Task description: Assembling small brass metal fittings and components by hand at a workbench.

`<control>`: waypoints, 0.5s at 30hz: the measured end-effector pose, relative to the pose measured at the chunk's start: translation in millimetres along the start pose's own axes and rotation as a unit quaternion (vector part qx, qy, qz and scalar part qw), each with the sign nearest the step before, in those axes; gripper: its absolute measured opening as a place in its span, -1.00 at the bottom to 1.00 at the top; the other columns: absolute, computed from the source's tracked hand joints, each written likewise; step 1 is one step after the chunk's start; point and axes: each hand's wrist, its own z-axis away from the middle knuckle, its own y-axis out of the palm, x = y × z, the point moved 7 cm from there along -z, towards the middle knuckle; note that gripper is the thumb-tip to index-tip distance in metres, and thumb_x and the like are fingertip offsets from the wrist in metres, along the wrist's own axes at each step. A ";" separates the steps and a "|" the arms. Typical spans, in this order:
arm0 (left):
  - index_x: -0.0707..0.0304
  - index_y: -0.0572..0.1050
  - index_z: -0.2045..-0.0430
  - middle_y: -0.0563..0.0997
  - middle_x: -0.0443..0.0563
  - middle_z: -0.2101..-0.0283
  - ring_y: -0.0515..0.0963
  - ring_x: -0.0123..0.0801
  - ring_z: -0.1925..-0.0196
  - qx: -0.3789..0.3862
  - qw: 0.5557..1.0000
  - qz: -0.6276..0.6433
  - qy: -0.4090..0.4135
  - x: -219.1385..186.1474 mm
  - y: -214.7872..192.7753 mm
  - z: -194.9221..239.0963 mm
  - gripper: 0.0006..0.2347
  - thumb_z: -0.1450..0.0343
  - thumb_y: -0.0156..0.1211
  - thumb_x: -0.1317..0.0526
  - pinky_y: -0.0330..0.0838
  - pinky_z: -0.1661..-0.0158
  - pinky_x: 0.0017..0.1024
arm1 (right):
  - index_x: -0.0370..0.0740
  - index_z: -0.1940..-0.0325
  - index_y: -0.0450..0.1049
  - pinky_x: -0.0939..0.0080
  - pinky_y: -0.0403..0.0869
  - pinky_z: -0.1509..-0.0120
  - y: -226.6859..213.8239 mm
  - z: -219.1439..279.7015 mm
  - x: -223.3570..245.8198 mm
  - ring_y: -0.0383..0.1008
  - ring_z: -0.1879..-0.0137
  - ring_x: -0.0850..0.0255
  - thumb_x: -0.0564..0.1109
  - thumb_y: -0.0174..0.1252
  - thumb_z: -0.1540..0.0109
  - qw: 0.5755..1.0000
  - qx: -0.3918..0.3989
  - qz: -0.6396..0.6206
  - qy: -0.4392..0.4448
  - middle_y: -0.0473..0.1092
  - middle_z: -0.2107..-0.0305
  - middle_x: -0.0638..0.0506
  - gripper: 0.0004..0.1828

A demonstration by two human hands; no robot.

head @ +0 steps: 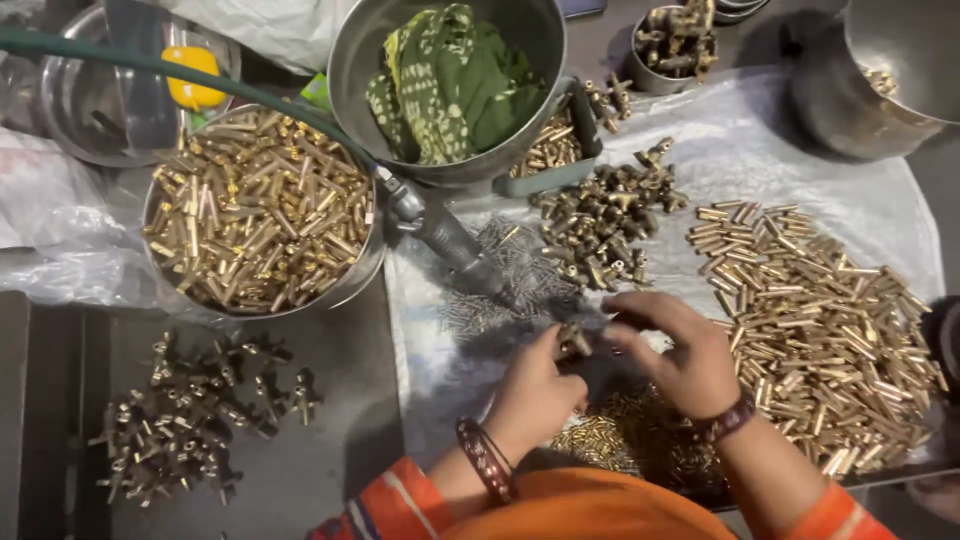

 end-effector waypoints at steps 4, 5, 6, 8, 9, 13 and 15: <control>0.39 0.55 0.17 0.60 0.10 0.36 0.50 -0.49 0.50 -0.002 0.997 -0.022 -0.080 2.1 -1.6 -0.5 -0.82 -0.38 0.21 0.37 0.36 0.48 -0.52 | -0.10 -0.01 0.59 0.06 0.56 -0.01 1.8 13.5 -76.7 0.61 0.09 0.02 -0.01 0.27 -0.23 0.988 0.018 0.098 0.120 0.55 0.18 -0.07 -0.70; 0.41 0.51 0.24 0.60 -0.01 0.30 0.51 -0.59 0.39 -0.010 1.000 0.014 0.003 -2.8 -3.2 -1.1 -0.87 -0.38 0.22 0.39 0.40 0.36 -0.57 | -0.04 -0.03 0.58 0.03 0.55 0.01 12.1 18.6 -84.4 0.59 0.11 -0.02 0.08 0.27 -0.20 0.966 0.115 0.168 0.159 0.53 0.17 -0.07 -0.64; 0.43 0.47 0.31 0.60 -0.12 0.24 0.51 -0.68 0.28 -0.016 0.995 0.050 0.086 -7.1 -5.4 0.2 -0.91 -0.39 0.22 0.41 0.45 0.24 -0.61 | 0.02 -0.05 0.58 0.00 0.55 0.04 20.4 26.8 -93.4 0.58 0.13 -0.06 0.17 0.26 -0.17 0.928 0.209 0.236 0.198 0.51 0.17 -0.08 -0.58; 0.41 0.50 0.22 0.54 -0.12 0.38 0.44 -0.63 0.44 -0.028 0.999 0.032 0.021 14.6 -1.0 5.7 -0.86 -0.38 0.21 0.41 0.33 0.41 -0.56 | 0.00 -0.02 0.58 -0.03 0.54 0.04 27.2 37.6 -83.2 0.56 0.12 -0.09 0.16 0.24 -0.17 0.926 0.196 0.250 0.204 0.50 0.14 -0.08 -0.60; 0.38 0.54 0.13 0.49 -0.13 0.51 0.38 -0.59 0.60 -0.041 0.998 0.014 -0.036 27.1 -0.9 4.1 -0.80 -0.38 0.20 0.41 0.22 0.58 -0.52 | -0.01 0.01 0.58 -0.07 0.54 0.05 28.3 36.3 -79.4 0.55 0.12 -0.12 0.15 0.21 -0.17 0.925 0.179 0.265 0.205 0.49 0.12 -0.07 -0.62; 0.37 0.52 0.10 0.62 -0.09 0.44 0.57 -0.54 0.56 -0.007 0.996 0.058 -0.062 38.1 19.4 5.9 -0.74 -0.34 0.07 0.44 0.36 0.56 -0.52 | -0.07 0.07 0.57 -0.05 0.54 0.05 42.4 36.7 -83.5 0.53 0.08 -0.08 0.04 0.20 -0.17 0.940 0.155 0.259 0.156 0.48 0.16 -0.08 -0.71; 0.32 0.55 0.10 0.63 -0.07 0.47 0.57 -0.55 0.57 0.007 0.996 -0.022 -0.089 26.7 27.0 15.3 -0.74 -0.36 0.05 0.42 0.36 0.58 -0.49 | -0.18 0.19 0.55 -0.02 0.52 -0.05 48.4 38.6 -84.4 0.52 0.02 -0.07 0.02 0.20 -0.15 0.939 0.164 0.290 0.087 0.49 0.24 -0.09 -0.74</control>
